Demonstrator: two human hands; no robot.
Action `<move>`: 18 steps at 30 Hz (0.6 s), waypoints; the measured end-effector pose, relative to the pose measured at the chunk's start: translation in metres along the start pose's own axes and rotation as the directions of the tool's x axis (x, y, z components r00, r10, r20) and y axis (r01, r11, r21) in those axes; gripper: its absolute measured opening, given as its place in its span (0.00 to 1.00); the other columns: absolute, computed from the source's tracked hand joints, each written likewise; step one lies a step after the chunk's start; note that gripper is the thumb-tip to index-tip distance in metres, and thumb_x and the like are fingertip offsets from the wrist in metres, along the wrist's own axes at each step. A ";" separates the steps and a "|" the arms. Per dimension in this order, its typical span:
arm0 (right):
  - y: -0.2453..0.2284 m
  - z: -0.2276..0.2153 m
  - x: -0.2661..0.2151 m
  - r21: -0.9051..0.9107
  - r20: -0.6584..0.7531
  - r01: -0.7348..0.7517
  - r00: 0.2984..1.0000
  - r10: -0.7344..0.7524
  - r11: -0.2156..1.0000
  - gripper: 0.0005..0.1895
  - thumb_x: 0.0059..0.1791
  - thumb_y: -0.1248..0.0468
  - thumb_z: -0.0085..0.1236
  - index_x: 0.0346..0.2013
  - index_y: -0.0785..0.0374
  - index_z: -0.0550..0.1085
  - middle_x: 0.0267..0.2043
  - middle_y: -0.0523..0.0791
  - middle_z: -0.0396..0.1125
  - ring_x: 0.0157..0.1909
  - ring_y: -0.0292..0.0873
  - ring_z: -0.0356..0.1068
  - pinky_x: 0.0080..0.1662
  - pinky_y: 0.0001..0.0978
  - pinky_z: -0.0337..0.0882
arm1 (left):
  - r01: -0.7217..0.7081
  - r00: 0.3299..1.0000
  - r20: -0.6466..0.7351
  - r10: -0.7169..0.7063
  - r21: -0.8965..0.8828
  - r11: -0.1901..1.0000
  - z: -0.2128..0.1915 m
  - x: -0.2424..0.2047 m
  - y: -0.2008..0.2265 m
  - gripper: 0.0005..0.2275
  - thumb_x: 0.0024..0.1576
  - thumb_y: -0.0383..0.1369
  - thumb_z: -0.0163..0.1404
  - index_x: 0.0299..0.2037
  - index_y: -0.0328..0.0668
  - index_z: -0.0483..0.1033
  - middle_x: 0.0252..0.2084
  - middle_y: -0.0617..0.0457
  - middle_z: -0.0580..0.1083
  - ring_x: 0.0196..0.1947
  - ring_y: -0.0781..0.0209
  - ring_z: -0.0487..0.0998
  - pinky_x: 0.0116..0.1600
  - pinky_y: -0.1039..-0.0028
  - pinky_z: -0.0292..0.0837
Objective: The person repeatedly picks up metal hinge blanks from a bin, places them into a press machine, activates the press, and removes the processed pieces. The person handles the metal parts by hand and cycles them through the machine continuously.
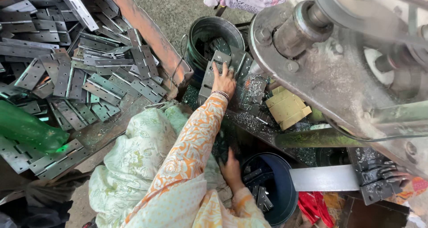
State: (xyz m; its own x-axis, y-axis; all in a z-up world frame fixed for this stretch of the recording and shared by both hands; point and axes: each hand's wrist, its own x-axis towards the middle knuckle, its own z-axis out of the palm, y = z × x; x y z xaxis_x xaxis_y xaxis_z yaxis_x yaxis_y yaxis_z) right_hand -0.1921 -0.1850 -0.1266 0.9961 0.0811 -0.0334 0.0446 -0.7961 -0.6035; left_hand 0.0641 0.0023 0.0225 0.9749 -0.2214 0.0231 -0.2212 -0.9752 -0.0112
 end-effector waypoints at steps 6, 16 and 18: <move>0.036 0.045 -0.002 0.063 -0.001 -0.026 1.000 0.026 0.998 0.40 0.43 0.61 0.65 0.67 0.65 0.60 0.40 0.65 0.72 0.44 0.68 0.73 0.43 0.54 0.74 | -0.016 1.000 -0.026 0.015 -0.009 1.000 0.017 0.006 0.001 0.18 0.65 0.39 0.37 0.61 0.52 0.75 0.74 0.54 0.59 0.76 0.39 0.46 0.67 0.22 0.33; -0.022 -0.048 0.016 -0.036 0.159 -0.040 0.986 0.046 0.999 0.41 0.43 0.60 0.65 0.66 0.67 0.59 0.41 0.65 0.72 0.47 0.67 0.73 0.45 0.52 0.75 | -0.037 0.995 -0.093 0.041 0.040 0.998 0.028 -0.019 -0.002 0.23 0.63 0.40 0.38 0.68 0.48 0.66 0.72 0.50 0.59 0.76 0.37 0.44 0.68 0.27 0.37; -0.039 -0.058 0.020 -0.100 0.173 -0.091 0.979 0.107 0.991 0.41 0.42 0.61 0.66 0.66 0.66 0.59 0.42 0.66 0.72 0.49 0.67 0.73 0.47 0.52 0.74 | -0.078 0.996 -0.044 0.079 0.026 0.997 0.031 -0.039 0.000 0.22 0.64 0.41 0.36 0.68 0.47 0.64 0.73 0.48 0.58 0.75 0.37 0.45 0.68 0.28 0.38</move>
State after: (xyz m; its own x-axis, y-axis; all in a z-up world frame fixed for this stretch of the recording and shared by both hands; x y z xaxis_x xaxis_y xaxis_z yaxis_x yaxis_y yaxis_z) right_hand -0.1697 -0.1877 -0.0576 0.9669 0.0981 -0.2356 -0.0387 -0.8561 -0.5153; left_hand 0.0268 0.0115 -0.0091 0.9525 -0.2975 0.0660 -0.2955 -0.9546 -0.0385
